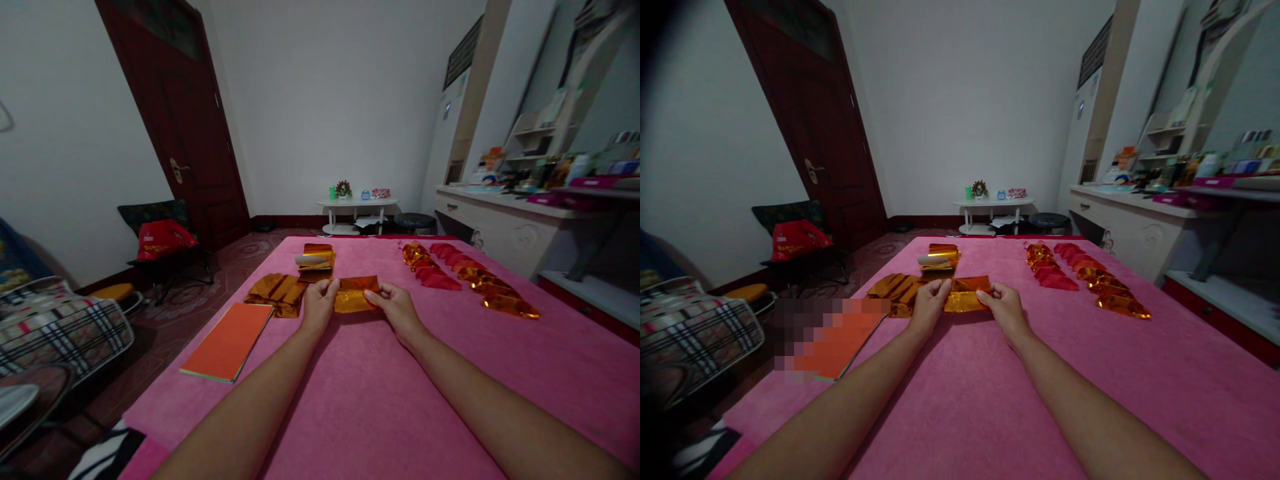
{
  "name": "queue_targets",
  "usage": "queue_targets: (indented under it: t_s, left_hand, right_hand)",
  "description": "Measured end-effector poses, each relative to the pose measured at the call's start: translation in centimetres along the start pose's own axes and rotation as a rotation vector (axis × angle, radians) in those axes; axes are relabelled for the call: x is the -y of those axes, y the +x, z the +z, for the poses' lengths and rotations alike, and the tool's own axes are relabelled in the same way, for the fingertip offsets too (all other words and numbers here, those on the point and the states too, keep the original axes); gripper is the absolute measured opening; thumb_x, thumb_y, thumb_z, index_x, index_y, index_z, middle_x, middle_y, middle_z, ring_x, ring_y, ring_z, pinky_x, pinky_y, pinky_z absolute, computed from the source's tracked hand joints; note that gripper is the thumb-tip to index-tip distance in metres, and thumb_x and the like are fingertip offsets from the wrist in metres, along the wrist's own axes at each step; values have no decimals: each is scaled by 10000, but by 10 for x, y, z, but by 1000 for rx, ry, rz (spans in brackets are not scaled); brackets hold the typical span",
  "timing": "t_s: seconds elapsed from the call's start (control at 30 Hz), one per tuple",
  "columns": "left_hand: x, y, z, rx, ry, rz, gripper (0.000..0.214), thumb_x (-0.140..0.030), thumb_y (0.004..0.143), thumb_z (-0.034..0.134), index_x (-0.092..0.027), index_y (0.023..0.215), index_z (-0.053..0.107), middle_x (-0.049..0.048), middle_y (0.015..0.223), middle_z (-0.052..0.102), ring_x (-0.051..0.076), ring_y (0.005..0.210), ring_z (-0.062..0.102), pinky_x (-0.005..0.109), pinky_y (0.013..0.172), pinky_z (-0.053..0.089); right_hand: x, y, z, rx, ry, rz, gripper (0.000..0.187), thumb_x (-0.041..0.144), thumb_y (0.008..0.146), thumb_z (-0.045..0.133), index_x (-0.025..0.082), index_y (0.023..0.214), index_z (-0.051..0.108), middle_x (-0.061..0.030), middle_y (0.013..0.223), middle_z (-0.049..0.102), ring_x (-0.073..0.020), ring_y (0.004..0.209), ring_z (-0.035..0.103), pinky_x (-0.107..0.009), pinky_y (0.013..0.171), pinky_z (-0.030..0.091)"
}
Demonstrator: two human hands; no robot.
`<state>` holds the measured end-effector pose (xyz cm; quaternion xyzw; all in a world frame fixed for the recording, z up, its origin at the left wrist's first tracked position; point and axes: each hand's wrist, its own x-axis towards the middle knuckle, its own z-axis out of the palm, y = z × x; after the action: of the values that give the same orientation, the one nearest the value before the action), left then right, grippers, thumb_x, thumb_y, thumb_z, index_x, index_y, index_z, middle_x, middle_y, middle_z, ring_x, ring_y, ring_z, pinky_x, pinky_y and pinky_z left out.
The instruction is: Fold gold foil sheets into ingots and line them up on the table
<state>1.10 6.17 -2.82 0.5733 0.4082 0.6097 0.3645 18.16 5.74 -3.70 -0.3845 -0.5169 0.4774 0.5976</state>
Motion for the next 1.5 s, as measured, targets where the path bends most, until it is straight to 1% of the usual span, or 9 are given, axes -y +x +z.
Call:
queue_targets:
  t_s: [0.17,0.4,0.5,0.63,0.77,1.03,1.2,1.37,1.5]
  left_hand:
    - [-6,-8,5,270,-51,-188,421,-527,653,675,-120,602,578,1,500,545,75,414,430,197,434,304]
    - [-8,-9,3,389,-54,-302,434,-524,669,670,-103,571,628,54,487,602,68,383,436,204,416,274]
    - [-7,-9,4,327,-99,-272,414,-501,679,673,-106,568,620,41,484,585,62,381,427,197,402,266]
    - [-6,-11,12,246,-138,-205,425,-512,665,676,-115,553,576,21,482,556,70,389,440,198,408,293]
    - [-9,-14,19,277,-113,-168,453,-527,691,636,-134,504,510,-4,441,489,70,381,415,202,402,281]
    - [-14,-9,13,160,-61,-129,371,-462,670,660,-126,554,555,-35,434,448,56,396,344,198,413,236]
    - [-10,0,0,53,-35,-96,383,-465,665,664,-122,535,554,-29,435,450,57,399,349,197,418,242]
    - [-12,-2,-1,116,-45,-96,407,-490,665,674,-134,525,537,-31,417,443,59,373,355,198,397,257]
    - [-17,-11,9,182,-93,-92,398,-498,696,659,-133,574,557,-36,423,445,60,357,355,202,384,268]
  right_hand:
    - [0,2,-3,-95,36,-57,307,373,631,754,157,831,666,-32,762,704,-170,650,633,-273,627,480]
    - [8,0,-2,-95,20,-116,309,405,662,731,168,841,644,-25,773,683,-156,659,614,-254,619,482]
    - [12,-6,5,-55,40,-51,329,438,694,704,188,883,603,11,665,636,-115,526,553,-216,487,438]
    - [15,-18,21,117,-56,67,364,508,722,656,178,642,527,61,422,438,-71,352,363,-198,353,285]
    - [15,-22,30,78,-33,68,462,549,690,663,199,535,405,84,392,341,-47,327,264,-200,338,213]
    - [8,-3,2,-107,-19,-3,453,557,729,628,185,544,449,70,418,373,-48,326,305,-194,326,183]
    - [7,6,-13,-234,139,-26,481,626,743,558,194,574,430,71,438,369,-52,337,315,-188,328,241]
    - [9,-1,0,38,41,114,451,610,724,588,160,763,570,12,574,552,-72,383,428,-183,329,302]
    - [7,-10,18,11,-14,28,397,550,706,631,158,696,572,32,508,519,-69,347,381,-186,297,260]
